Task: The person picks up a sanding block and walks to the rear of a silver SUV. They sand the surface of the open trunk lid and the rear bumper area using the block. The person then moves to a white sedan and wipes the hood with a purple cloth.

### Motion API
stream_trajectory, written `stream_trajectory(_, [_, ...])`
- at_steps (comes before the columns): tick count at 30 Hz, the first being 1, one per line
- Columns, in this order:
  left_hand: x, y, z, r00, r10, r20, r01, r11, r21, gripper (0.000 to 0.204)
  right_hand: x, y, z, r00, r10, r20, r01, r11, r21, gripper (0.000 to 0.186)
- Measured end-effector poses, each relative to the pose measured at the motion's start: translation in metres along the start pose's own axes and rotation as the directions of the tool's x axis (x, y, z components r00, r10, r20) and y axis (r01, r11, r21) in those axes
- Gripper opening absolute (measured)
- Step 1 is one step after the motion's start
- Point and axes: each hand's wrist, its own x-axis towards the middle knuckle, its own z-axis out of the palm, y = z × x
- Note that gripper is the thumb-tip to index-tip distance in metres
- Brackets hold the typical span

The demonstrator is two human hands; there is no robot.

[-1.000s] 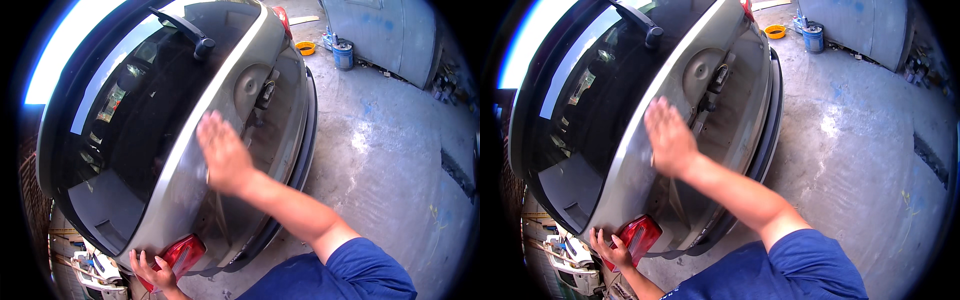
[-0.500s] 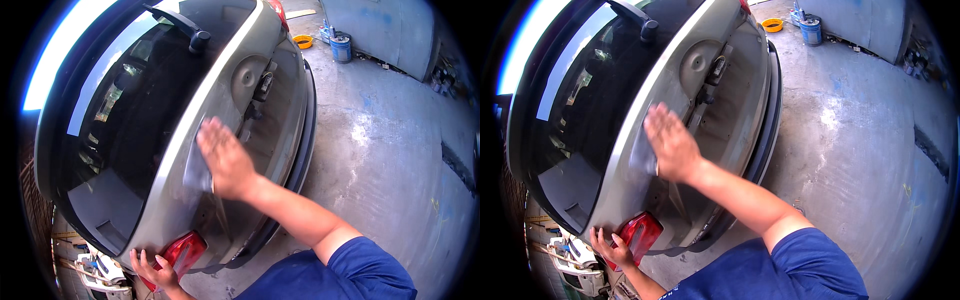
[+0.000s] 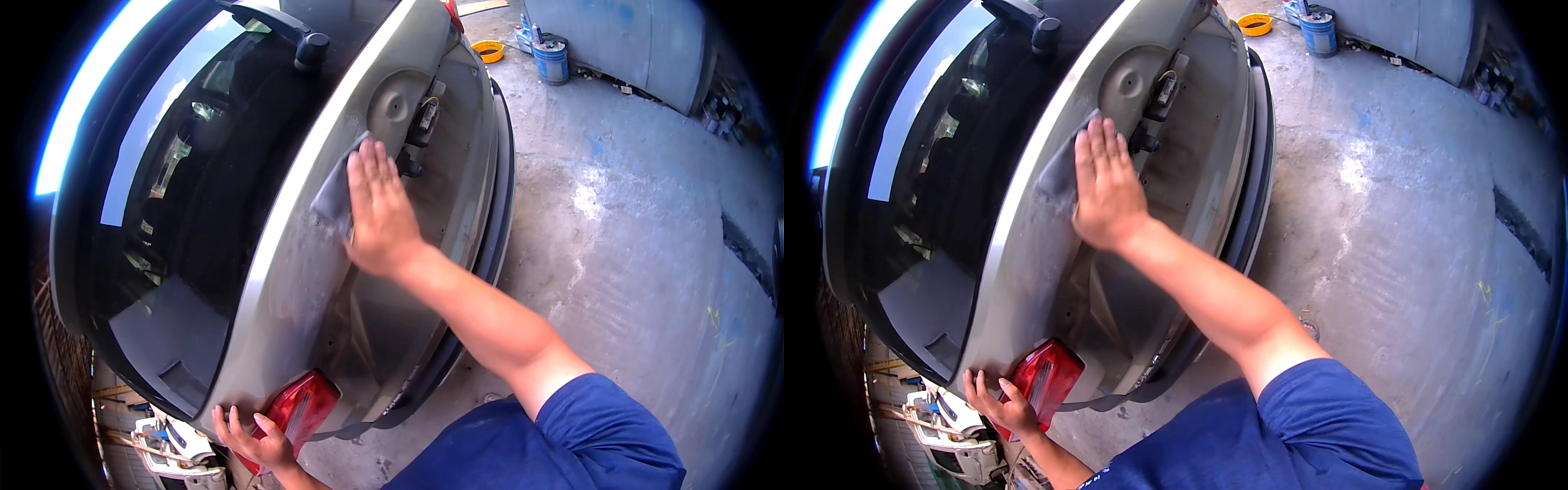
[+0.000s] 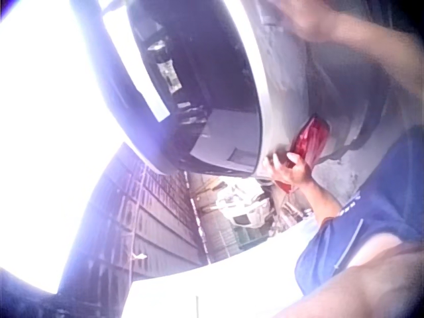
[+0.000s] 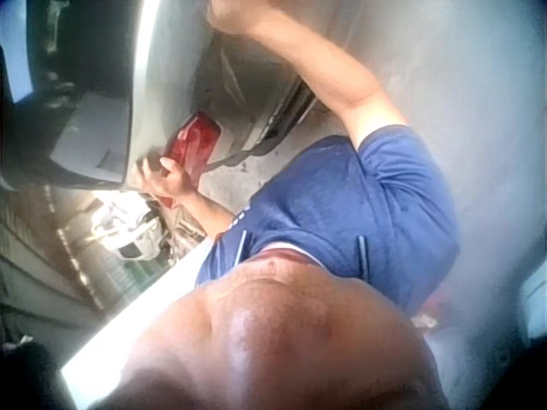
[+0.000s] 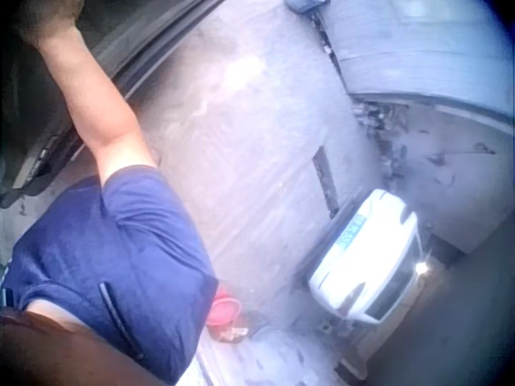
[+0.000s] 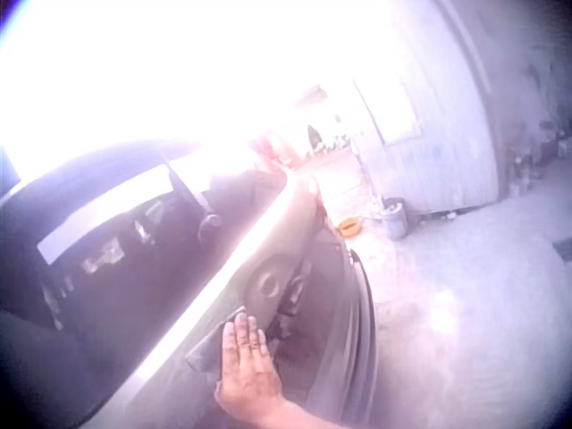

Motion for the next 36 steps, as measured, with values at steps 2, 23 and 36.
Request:
stream_trajectory(2, [0.0,-0.001,0.001,1.0,0.006,-0.006,-0.006,1.0,0.007,0.036,-0.045,-0.038,0.0,0.998,-0.064,0.006,0.063,0.996,0.06,0.064])
stream_trajectory(23, [-0.003,-0.005,-0.001,1.0,0.026,0.006,-0.026,1.0,0.014,0.035,-0.061,-0.07,0.005,0.988,0.129,-0.084,-0.113,0.977,0.178,0.079])
stream_trajectory(36, [-0.002,-0.002,0.0,1.0,0.018,0.016,-0.018,1.0,-0.018,0.036,-0.042,-0.037,0.013,0.975,0.19,-0.118,-0.169,0.971,0.169,0.073])
